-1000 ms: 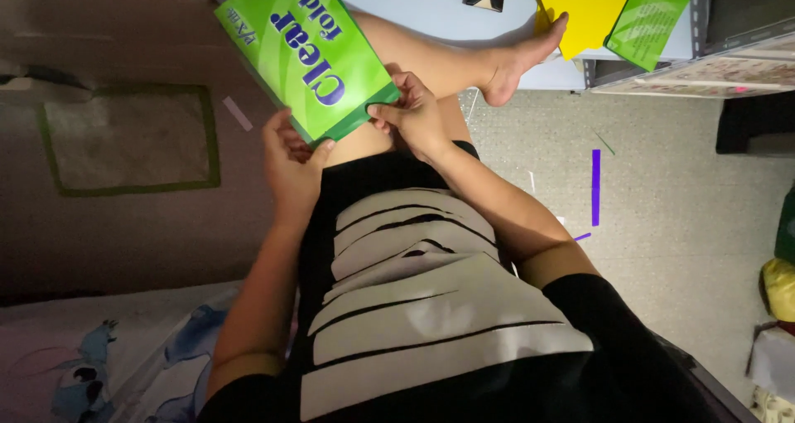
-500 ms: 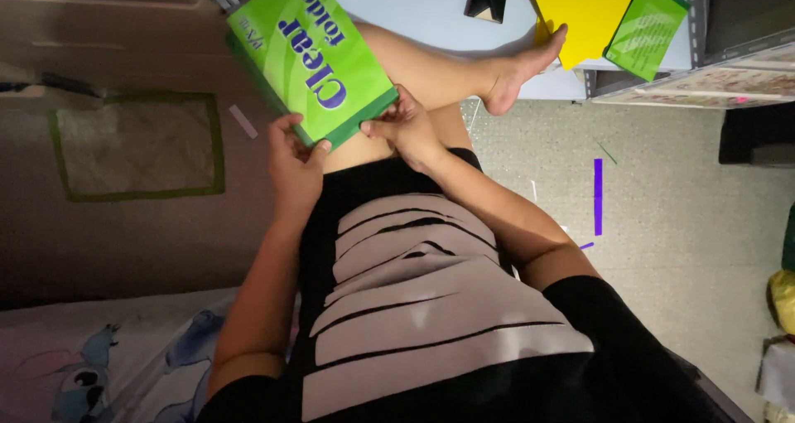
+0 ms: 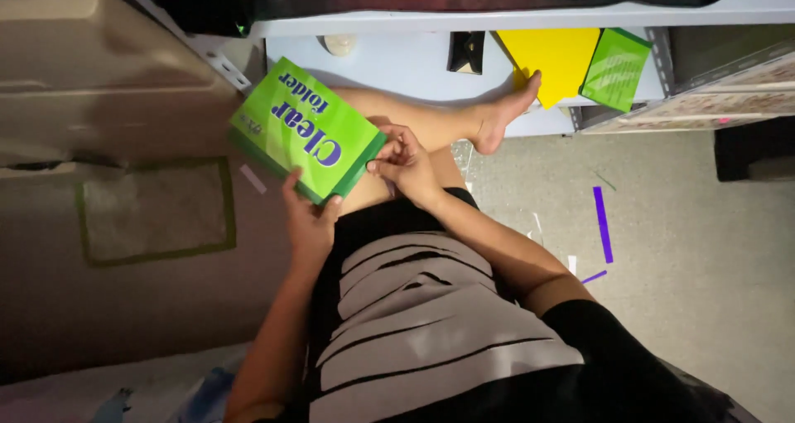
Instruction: A person sitting on the floor aligns a green plastic folder into a manual hole puncher and presses down to create holes.
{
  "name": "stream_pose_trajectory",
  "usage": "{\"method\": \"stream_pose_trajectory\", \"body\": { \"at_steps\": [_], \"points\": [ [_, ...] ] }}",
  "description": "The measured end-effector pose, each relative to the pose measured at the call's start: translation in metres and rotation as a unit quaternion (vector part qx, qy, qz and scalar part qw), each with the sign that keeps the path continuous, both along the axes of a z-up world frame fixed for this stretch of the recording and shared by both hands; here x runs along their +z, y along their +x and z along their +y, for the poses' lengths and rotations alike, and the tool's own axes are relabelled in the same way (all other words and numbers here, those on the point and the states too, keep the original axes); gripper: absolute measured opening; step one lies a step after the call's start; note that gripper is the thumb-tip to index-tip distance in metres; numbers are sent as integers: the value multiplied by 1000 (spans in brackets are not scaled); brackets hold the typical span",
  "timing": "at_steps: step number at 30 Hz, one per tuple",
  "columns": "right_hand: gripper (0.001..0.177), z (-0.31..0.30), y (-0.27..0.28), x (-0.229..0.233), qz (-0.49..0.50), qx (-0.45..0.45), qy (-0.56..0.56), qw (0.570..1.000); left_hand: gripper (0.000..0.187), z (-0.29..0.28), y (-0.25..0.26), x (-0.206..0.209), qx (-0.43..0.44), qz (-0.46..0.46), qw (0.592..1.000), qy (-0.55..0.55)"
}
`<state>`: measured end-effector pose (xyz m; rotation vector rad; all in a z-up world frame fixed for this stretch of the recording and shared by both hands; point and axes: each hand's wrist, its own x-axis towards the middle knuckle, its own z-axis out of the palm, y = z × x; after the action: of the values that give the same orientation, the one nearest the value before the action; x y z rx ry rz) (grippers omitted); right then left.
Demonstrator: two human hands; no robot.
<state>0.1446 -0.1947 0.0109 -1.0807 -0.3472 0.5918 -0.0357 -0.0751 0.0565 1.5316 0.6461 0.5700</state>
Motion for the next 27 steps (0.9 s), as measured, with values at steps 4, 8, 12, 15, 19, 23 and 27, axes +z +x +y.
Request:
{"method": "stream_pose_trajectory", "body": {
  "at_steps": [4, 8, 12, 15, 19, 23, 27],
  "points": [
    [47, -3, 0, -8, -24, 10, -23, 999, 98, -7, -3, 35, 10, 116, 993, 5],
    [33, -6, 5, -3, -15, 6, -15, 1000, 101, 5, -15, 60, -85, 324, 939, 83],
    [31, -25, 24, 23, -39, 49, -58, 996, 64, 70, -4, 62, -51, 301, 904, 300],
    [38, -36, 52, 9, -58, 70, -57, 994, 86, 125, 17, 40, 34, 269, 853, 447],
    [54, -49, 73, 23, -90, 72, -81, 990, 75, 150, 43, 14, -109, 215, 950, 196],
    [39, -46, 67, 28, -25, -3, -54, 998, 55, 134, 35, 29, -142, 124, 980, 66],
    [32, -48, 63, 28, -4, -44, -43, 998, 41, 116, 24, 30, -120, 61, 989, 68]
  ]
}}
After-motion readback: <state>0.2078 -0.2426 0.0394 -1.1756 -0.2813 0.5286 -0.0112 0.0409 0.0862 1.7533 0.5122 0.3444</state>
